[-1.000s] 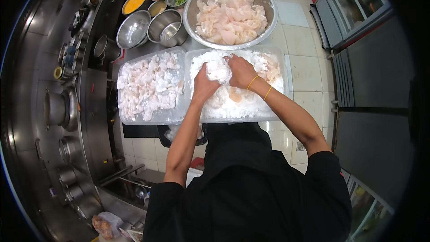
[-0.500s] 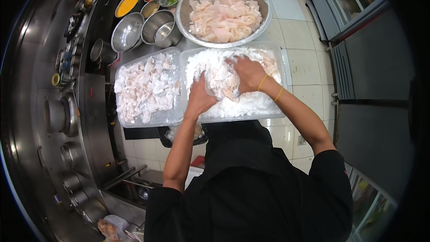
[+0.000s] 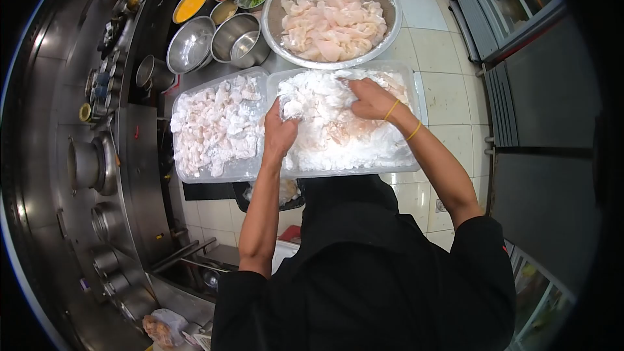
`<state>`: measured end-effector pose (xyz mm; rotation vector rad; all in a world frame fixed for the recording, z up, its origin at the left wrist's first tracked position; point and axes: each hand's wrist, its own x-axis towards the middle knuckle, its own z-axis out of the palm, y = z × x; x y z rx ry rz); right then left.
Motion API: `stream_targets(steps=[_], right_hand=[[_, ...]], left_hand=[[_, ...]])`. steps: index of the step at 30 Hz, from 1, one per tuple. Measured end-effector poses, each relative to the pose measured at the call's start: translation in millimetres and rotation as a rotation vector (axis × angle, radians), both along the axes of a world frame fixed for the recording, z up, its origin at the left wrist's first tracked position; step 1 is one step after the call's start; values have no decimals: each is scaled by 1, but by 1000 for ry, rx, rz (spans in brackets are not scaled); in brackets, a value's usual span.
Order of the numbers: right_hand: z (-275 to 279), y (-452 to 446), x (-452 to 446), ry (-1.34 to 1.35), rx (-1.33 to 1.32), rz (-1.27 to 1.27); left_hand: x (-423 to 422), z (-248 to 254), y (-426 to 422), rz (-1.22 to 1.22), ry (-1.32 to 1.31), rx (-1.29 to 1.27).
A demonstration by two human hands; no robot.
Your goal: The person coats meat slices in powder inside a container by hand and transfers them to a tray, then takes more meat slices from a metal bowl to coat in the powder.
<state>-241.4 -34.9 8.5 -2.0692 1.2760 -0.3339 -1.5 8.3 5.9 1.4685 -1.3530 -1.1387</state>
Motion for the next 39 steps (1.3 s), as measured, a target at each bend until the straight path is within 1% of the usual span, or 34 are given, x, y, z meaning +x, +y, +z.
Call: stream_targets(steps=[3, 4, 5, 7, 10, 13, 17, 18, 21, 24, 27, 28, 31, 32, 33, 36, 39], right_hand=[[3, 9, -16, -67, -85, -49], [9, 9, -20, -39, 4, -82], [15, 10, -20, 27, 17, -62], [24, 16, -17, 157, 42, -25], [7, 35, 3, 345, -190, -36], [5, 37, 29, 414, -143, -47], [-14, 26, 44, 278, -149, -92], [-11, 23, 44, 202, -145, -137], [1, 16, 38, 71, -4, -184], [-11, 22, 38, -88, -296, -254], [-10, 21, 29, -8, -266, -182], [-14, 14, 23, -40, -118, -238], [-1, 15, -3, 53, -54, -345], [-11, 16, -13, -26, -184, -292], [-10, 16, -17, 34, -187, -291], [-6, 22, -15, 183, -220, -248], [-7, 34, 12, 255, -290, -134]], left_hand=[[9, -12, 9, 14, -122, -39], [11, -16, 13, 14, -173, -54], [11, -19, 18, -1, -264, -38], [2, -8, 27, -32, -446, -11], [-15, -6, 30, -186, -656, 65], [-29, -16, 20, -239, -907, 56], [-27, -36, -1, -98, -650, -1], [-27, -33, -5, -83, -542, -22], [-27, -21, -5, -70, -80, -21], [-31, -26, -4, -13, 144, -89], [-25, -26, 0, -32, -207, -151], [-21, -23, -1, -21, -243, -126], [-7, -22, 10, -4, -383, -43], [-3, -26, 11, -3, -455, -36], [-2, -26, 10, -2, -527, -32], [-10, -25, 11, -66, -574, -21], [-27, -27, 11, -162, -780, -71]])
